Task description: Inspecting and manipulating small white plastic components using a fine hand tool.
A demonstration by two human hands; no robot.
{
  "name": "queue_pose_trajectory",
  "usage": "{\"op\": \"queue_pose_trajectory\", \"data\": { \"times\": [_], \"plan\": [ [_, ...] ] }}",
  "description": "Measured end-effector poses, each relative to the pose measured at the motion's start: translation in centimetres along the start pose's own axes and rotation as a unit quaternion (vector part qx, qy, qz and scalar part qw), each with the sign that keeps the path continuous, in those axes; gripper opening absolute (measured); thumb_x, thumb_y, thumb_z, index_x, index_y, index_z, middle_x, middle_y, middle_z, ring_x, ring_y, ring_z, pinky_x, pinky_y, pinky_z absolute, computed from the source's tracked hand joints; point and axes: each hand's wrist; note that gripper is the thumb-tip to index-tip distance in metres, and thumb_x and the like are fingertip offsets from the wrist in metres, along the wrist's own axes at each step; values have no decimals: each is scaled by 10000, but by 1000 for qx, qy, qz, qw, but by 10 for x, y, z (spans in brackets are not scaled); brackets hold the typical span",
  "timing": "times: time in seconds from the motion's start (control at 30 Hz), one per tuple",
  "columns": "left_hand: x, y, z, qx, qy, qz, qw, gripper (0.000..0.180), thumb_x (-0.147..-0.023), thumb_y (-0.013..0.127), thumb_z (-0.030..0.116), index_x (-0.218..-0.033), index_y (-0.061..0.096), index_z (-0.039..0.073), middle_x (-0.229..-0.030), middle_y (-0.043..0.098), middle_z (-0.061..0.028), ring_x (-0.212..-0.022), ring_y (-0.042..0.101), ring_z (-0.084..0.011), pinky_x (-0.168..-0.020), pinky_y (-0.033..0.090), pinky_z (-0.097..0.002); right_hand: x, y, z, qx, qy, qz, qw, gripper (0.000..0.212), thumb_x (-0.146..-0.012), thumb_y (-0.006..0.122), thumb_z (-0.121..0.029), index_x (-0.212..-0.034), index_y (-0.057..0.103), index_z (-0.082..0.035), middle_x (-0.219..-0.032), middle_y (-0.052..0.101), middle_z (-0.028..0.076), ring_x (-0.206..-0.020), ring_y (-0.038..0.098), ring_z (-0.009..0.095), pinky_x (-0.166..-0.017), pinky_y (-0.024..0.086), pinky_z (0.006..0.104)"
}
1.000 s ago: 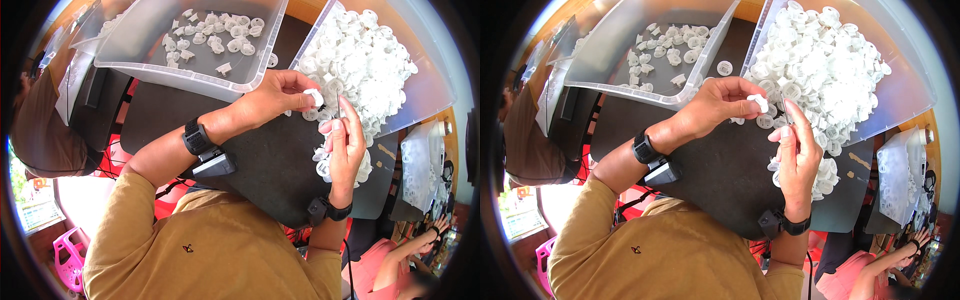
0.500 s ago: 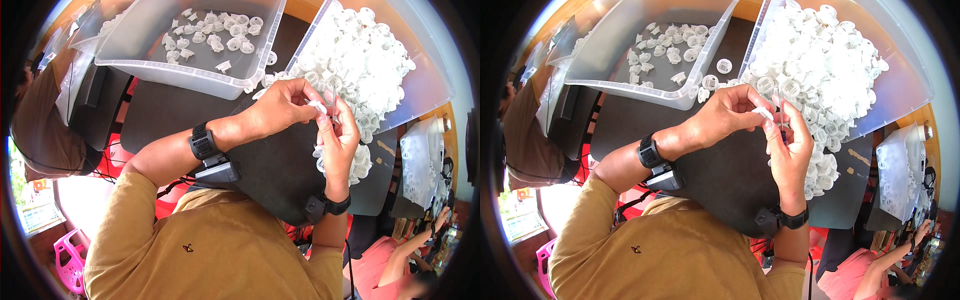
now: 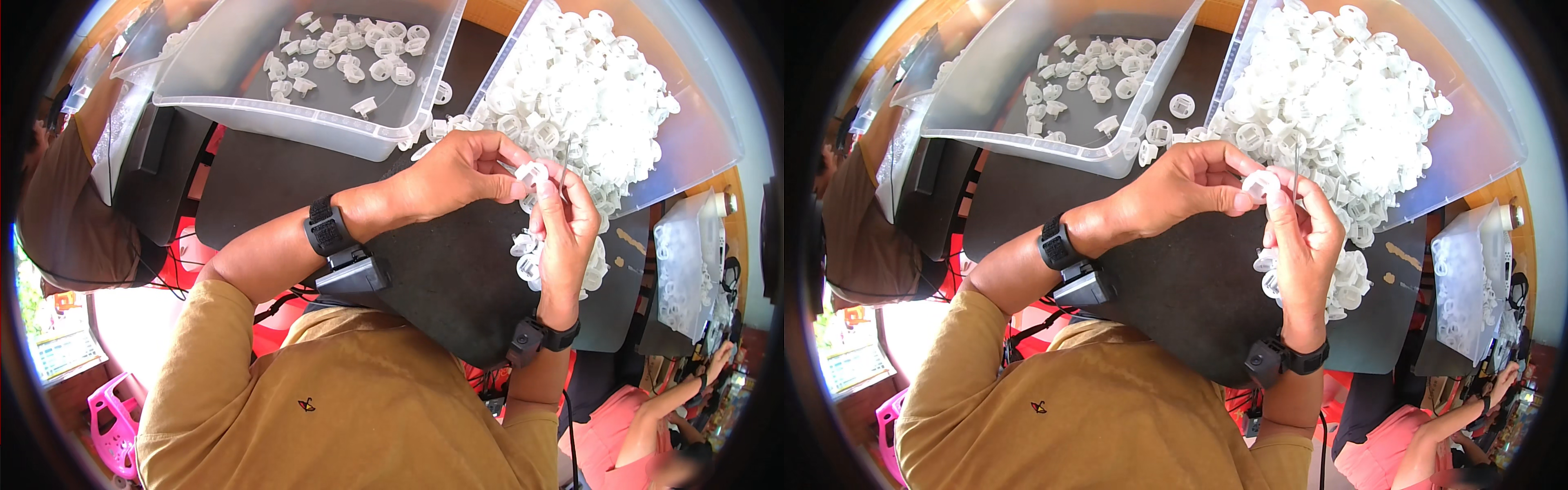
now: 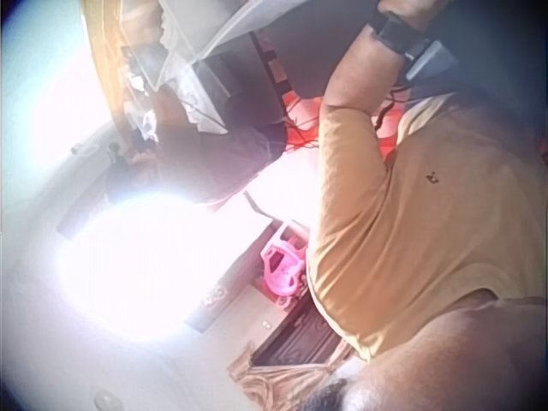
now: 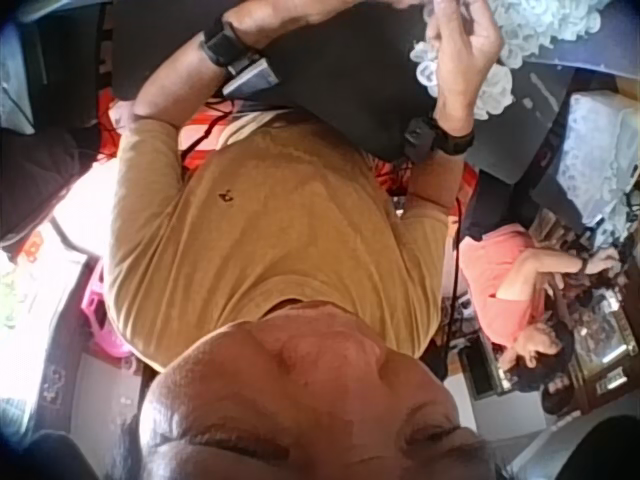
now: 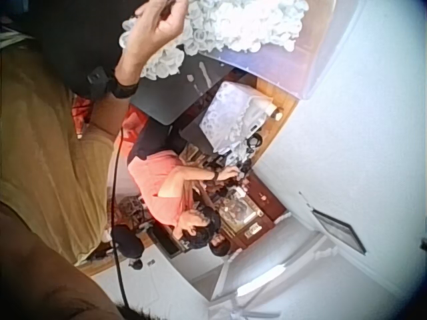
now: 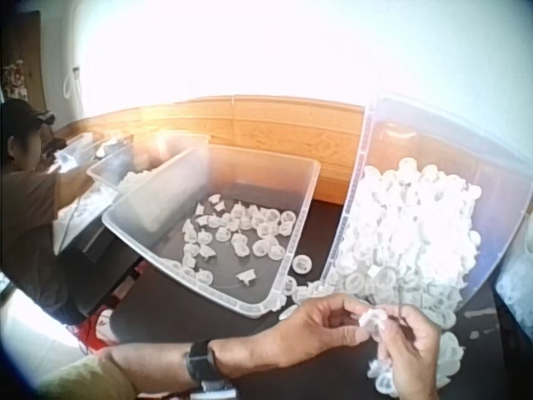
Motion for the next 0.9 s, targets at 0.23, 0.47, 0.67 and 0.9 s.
{"op": "queue_pose_trajectory", "data": {
  "times": [0.23, 0.47, 0.67, 0.9],
  "plan": [
    [-1, -10, 6, 43, -14, 44, 998, 302, -947, 618, 129, -1217, 527, 27, -1168, 616, -77, -1055, 614, -142, -928, 518, -298, 3, -13, 2, 111, -66, 11, 992, 274, -980, 518, -80, -1225, 633, -35, -792, 647, 34, -589, 508, 44, -535, 418, 190],
    [-1, -16, 11, -12, -18, 39, 999, 294, -954, 608, 130, -1218, 538, 20, -1137, 638, -89, -1052, 630, -149, -907, 525, -271, 4, -14, 0, 177, -85, -35, 980, 351, -942, 513, 10, -1263, 629, -74, -760, 650, 49, -565, 536, 51, -534, 451, 208],
    [-4, -17, 7, 4, 13, 61, 998, 306, -953, 603, 102, -1237, 539, 11, -1129, 645, -104, -1067, 634, -161, -906, 531, -265, 4, -9, 2, 222, -103, -22, 969, 363, -927, 506, 41, -1250, 636, -61, -796, 653, 61, -620, 545, 91, -593, 458, 242],
    [-4, -18, 5, 17, 17, 69, 997, 306, -953, 597, 87, -1240, 536, 3, -1137, 648, -114, -1088, 631, -173, -923, 530, -268, 3, -8, 5, 258, -134, -22, 956, 355, -922, 500, 43, -1231, 647, -52, -801, 651, 81, -629, 556, 115, -606, 466, 257]
  ]
}}
Point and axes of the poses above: each hand's wrist, its own x-axis away from the middle knuckle, its own y-axis out of the palm, z = x × y
